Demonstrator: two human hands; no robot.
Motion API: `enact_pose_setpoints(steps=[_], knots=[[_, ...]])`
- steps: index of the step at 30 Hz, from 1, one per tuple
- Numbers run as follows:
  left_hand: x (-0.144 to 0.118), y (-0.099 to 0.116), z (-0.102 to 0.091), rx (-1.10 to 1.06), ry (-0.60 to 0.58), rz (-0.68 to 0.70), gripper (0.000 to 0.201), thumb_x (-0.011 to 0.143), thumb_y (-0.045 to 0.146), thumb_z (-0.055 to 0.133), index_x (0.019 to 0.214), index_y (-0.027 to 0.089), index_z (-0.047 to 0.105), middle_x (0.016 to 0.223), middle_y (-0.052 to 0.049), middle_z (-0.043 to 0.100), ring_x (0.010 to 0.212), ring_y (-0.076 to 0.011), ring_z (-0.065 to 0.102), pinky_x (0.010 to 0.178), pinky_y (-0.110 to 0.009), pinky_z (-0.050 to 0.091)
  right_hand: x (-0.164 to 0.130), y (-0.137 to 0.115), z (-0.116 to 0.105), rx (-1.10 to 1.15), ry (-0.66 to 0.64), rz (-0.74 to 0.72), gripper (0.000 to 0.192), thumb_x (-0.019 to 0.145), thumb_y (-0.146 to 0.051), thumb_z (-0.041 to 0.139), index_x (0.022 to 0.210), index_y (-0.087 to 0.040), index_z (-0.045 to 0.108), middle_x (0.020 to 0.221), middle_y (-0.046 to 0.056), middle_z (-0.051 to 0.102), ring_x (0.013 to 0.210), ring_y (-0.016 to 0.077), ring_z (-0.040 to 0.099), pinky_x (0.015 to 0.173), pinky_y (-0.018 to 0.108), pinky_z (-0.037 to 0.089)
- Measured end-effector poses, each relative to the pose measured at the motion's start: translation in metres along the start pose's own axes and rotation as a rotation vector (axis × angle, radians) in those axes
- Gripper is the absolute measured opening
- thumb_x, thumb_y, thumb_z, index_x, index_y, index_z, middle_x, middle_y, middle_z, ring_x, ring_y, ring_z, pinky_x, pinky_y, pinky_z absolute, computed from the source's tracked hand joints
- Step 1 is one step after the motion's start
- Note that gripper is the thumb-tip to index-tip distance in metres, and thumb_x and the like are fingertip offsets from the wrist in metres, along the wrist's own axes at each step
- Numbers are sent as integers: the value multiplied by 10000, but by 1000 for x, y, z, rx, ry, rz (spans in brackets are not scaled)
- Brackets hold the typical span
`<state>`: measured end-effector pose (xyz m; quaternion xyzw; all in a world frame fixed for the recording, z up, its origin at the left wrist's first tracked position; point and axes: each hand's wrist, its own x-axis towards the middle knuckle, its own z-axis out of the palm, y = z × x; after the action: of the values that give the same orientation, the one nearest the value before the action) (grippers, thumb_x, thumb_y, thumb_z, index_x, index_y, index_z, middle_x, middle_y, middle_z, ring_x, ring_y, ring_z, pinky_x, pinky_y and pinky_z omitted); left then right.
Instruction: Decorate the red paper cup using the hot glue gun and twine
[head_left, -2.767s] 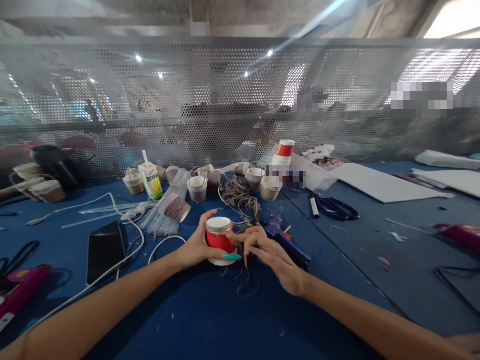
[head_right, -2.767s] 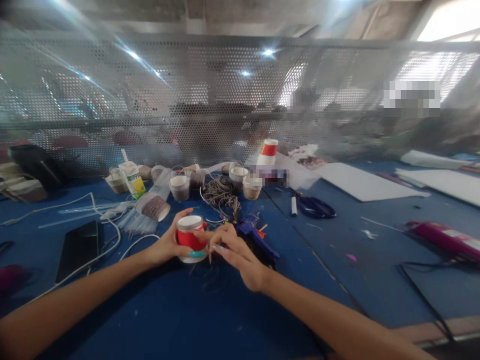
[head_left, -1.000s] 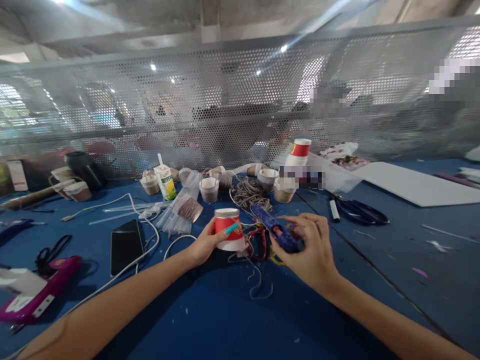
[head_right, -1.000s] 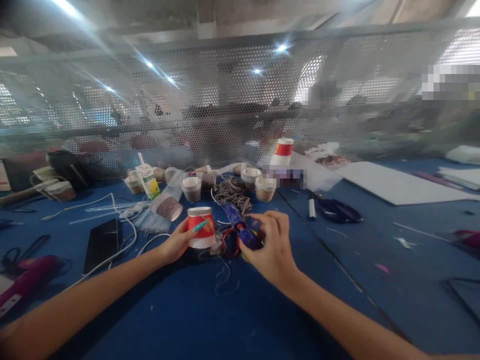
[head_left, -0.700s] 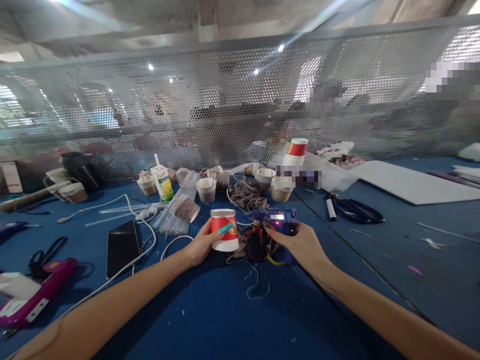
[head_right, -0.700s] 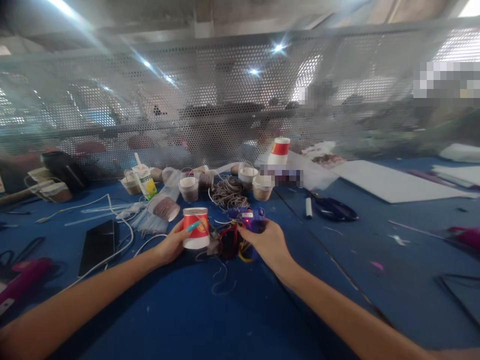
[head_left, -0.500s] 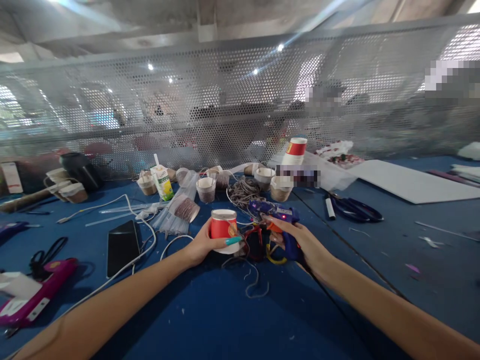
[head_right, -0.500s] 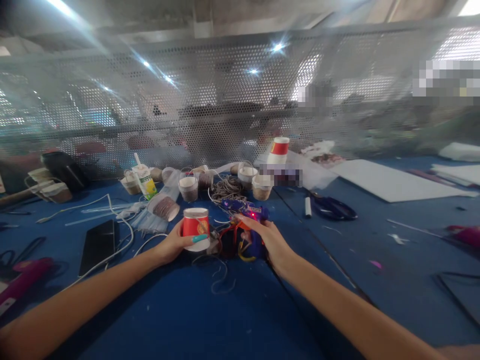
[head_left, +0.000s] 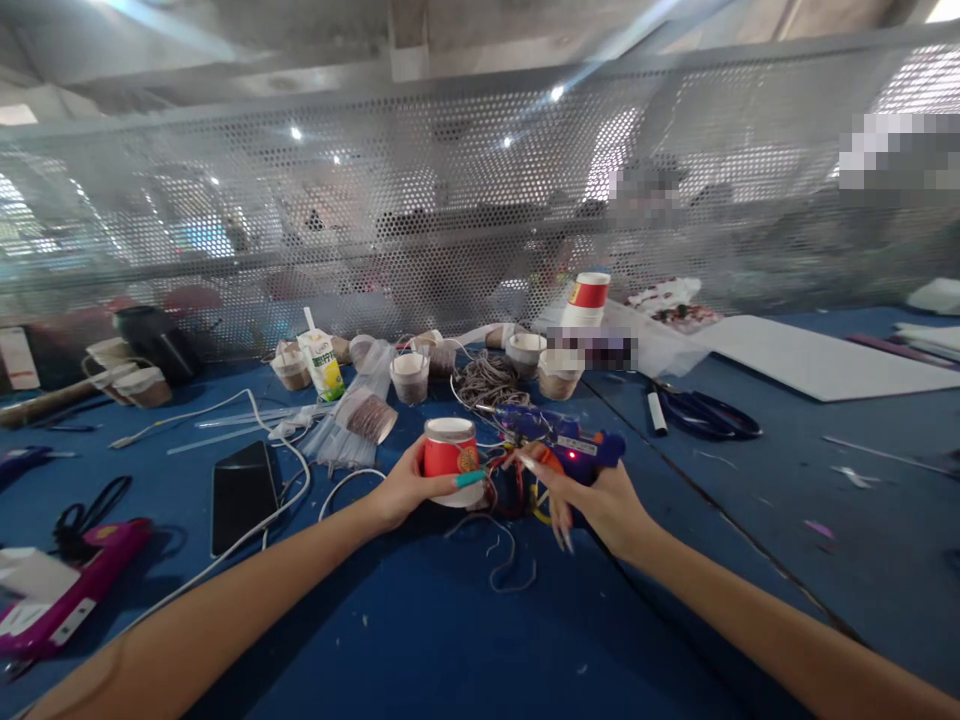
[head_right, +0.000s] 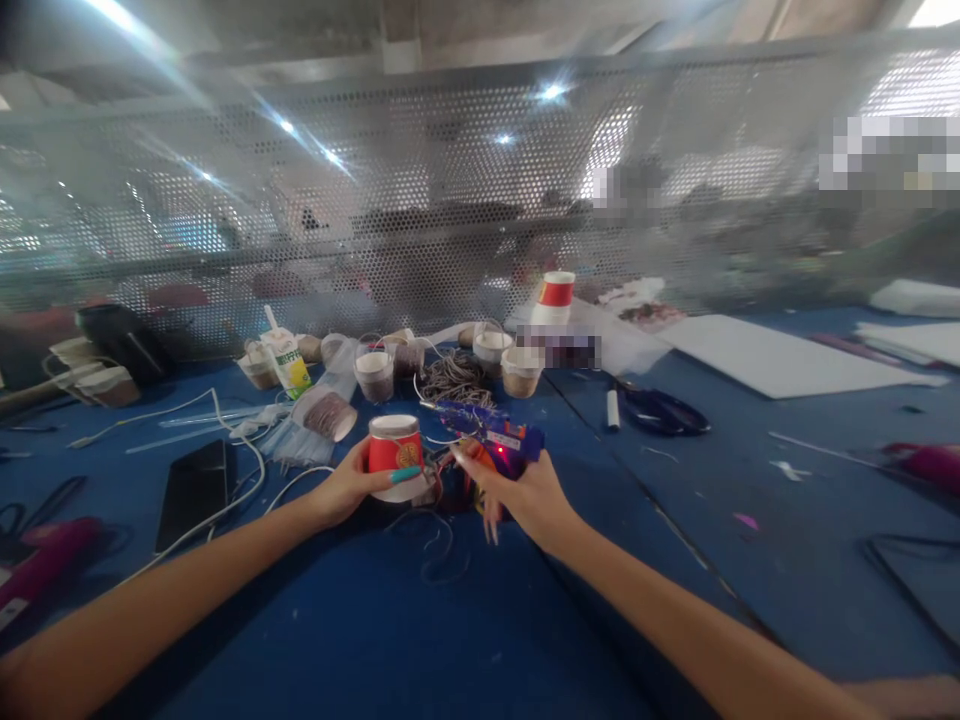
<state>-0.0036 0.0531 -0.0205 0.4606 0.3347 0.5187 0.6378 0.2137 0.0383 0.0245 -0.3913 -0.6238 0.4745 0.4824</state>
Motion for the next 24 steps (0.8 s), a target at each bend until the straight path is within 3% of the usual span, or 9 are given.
enact_pose_setpoints(steps=[3,9,24], knots=[[0,1,2,-23,-13,0,650,442,236,868,1026,150,596,962,-83,687,866,-231,637,855,-411,462,0,-2,-2,-192,19,-181,182,711,-345,698,653,-192,617,361,-46,512,313,135,493,390,278,468],[1,2,2,0,3,-10,652,435,250,872,1019,157,597,965,-76,680,884,-238,630,857,-418,458,-2,-1,-6,-424,-73,-442,174,773,-236,602,608,-183,589,554,4,579,489,128,546,494,258,445],[-4,10,10,-31,-17,-35,678,399,162,872,1013,157,583,883,-39,687,799,-188,638,793,-361,499,-2,3,-3,-619,-84,-509,231,775,-155,507,561,-197,430,513,-28,478,475,95,429,490,234,372]])
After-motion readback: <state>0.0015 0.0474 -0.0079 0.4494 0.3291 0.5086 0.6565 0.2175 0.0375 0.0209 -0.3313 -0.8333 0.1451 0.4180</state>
